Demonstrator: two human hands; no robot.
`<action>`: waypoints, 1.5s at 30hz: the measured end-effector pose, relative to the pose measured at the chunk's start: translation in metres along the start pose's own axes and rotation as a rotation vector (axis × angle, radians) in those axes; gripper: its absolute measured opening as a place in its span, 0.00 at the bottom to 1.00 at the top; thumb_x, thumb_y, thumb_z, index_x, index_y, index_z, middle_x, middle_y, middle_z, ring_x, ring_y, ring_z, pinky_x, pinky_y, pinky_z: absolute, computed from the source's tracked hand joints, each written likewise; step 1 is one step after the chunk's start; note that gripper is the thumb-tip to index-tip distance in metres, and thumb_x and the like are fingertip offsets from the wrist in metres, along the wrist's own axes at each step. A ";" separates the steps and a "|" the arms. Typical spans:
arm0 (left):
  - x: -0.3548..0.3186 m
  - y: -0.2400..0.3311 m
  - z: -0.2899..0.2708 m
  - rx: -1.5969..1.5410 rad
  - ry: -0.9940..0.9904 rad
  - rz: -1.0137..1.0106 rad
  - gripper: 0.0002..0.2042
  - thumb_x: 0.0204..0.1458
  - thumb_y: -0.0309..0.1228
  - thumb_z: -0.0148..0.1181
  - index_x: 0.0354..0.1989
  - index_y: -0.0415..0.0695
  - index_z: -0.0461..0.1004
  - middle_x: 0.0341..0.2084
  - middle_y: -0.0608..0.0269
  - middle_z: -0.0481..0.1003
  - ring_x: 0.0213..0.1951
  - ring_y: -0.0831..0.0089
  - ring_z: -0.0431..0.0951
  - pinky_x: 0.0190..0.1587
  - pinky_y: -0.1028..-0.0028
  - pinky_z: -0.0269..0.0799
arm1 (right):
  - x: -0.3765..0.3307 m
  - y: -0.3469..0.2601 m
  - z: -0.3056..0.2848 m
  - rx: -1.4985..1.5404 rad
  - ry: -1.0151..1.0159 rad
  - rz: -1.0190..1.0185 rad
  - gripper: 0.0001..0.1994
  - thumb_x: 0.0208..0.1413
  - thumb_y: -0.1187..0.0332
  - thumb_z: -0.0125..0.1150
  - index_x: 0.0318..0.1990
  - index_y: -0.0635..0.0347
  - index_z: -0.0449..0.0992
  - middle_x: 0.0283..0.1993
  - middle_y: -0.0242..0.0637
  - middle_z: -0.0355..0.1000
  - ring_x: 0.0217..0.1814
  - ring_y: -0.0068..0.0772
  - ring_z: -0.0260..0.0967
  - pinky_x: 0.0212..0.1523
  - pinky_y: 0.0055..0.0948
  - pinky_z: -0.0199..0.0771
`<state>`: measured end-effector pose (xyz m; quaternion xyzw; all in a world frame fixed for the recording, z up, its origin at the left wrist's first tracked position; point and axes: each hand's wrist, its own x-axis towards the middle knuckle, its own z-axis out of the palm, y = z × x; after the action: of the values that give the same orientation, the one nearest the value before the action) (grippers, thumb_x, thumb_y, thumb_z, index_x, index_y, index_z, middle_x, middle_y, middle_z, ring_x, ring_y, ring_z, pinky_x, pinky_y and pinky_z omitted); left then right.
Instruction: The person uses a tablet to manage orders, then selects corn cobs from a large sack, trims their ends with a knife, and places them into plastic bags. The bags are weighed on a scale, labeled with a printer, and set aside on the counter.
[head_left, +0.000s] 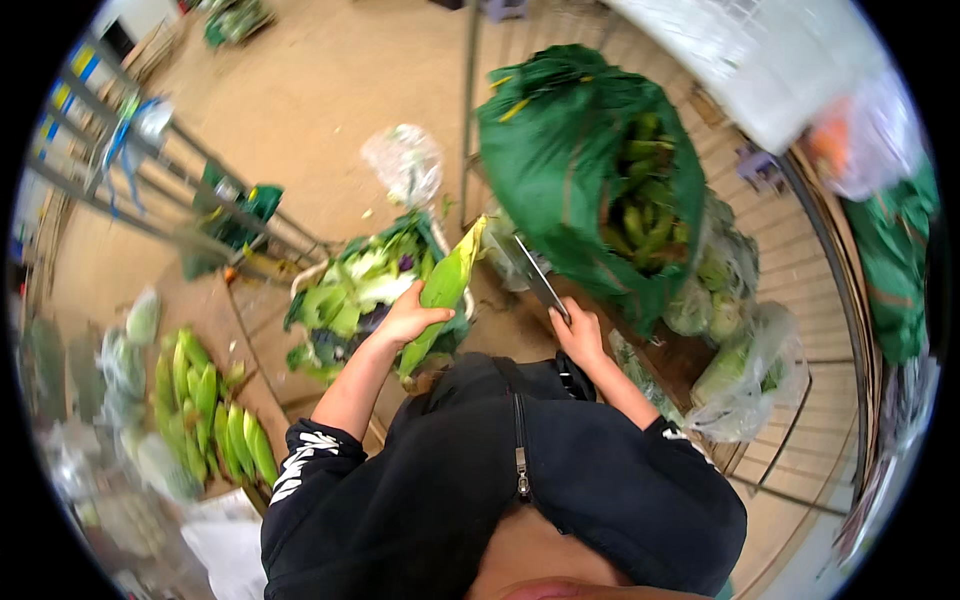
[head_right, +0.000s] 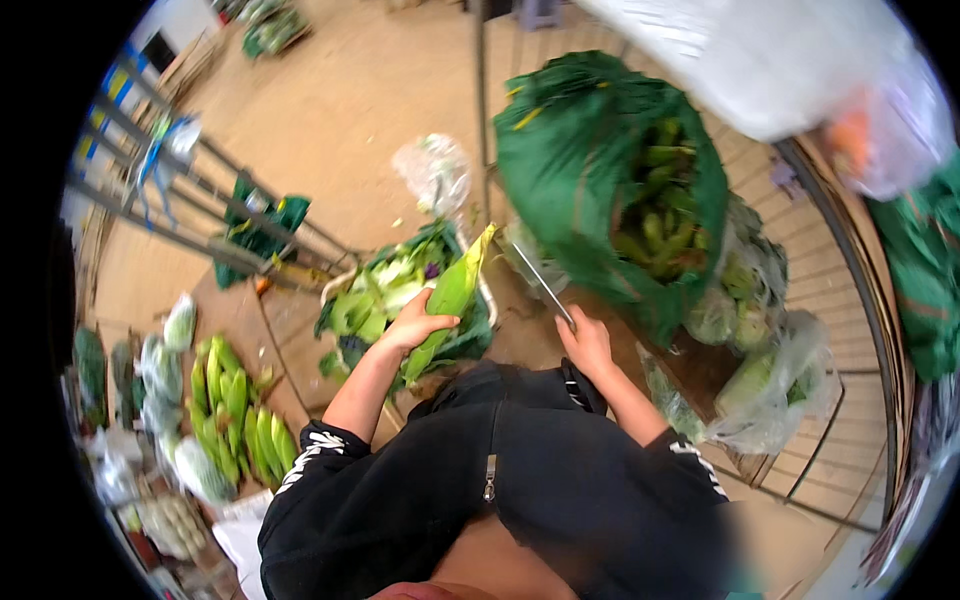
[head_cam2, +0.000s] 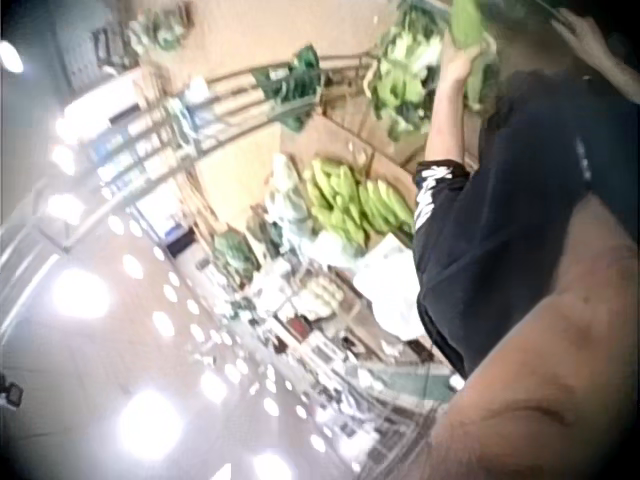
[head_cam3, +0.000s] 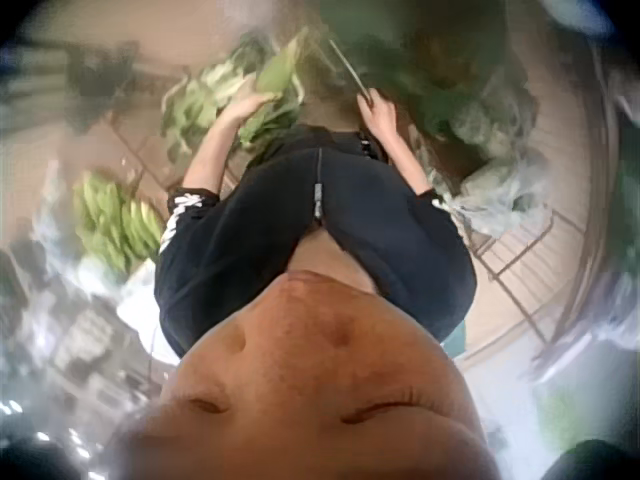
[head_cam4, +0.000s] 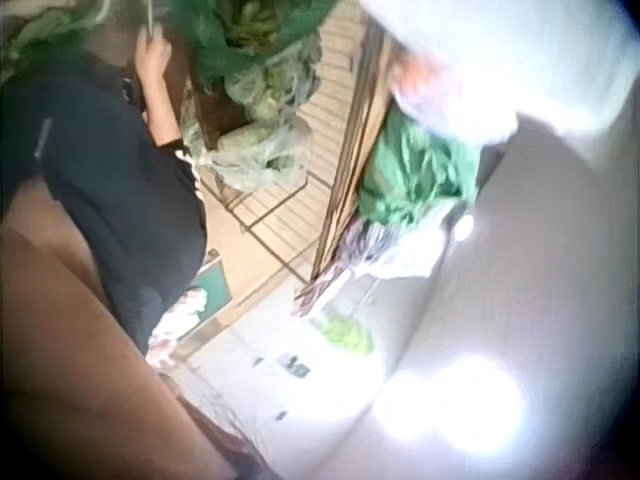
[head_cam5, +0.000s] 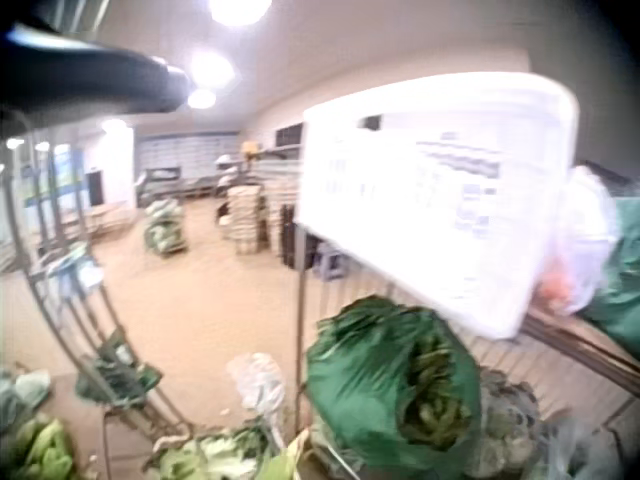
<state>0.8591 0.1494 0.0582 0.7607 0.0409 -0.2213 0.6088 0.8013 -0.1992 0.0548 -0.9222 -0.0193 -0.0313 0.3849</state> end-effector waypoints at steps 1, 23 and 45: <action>-0.009 -0.019 -0.020 0.016 0.038 -0.055 0.35 0.45 0.36 0.76 0.59 0.31 0.67 0.49 0.48 0.78 0.50 0.61 0.79 0.55 0.66 0.73 | 0.018 -0.029 0.015 0.041 -0.018 -0.067 0.08 0.63 0.64 0.62 0.43 0.58 0.78 0.24 0.48 0.72 0.28 0.53 0.75 0.29 0.44 0.71; -0.309 -0.187 -0.372 0.141 1.301 -0.507 0.35 0.48 0.51 0.72 0.57 0.33 0.76 0.48 0.46 0.80 0.43 0.58 0.82 0.46 0.61 0.77 | 0.060 -0.047 0.172 -0.285 -0.603 -0.116 0.13 0.64 0.56 0.59 0.49 0.50 0.76 0.30 0.53 0.77 0.37 0.64 0.76 0.37 0.57 0.74; 0.310 0.128 0.310 0.770 -0.076 0.748 0.15 0.59 0.29 0.58 0.52 0.34 0.72 0.54 0.41 0.71 0.59 0.42 0.69 0.59 0.54 0.68 | -0.211 0.160 0.009 -0.089 -0.041 0.620 0.15 0.62 0.54 0.59 0.44 0.56 0.76 0.34 0.57 0.77 0.39 0.66 0.76 0.41 0.59 0.76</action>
<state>1.0912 -0.2403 0.0051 0.8831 -0.3390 -0.0158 0.3240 0.6010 -0.3079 -0.0805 -0.9006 0.2564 0.1056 0.3348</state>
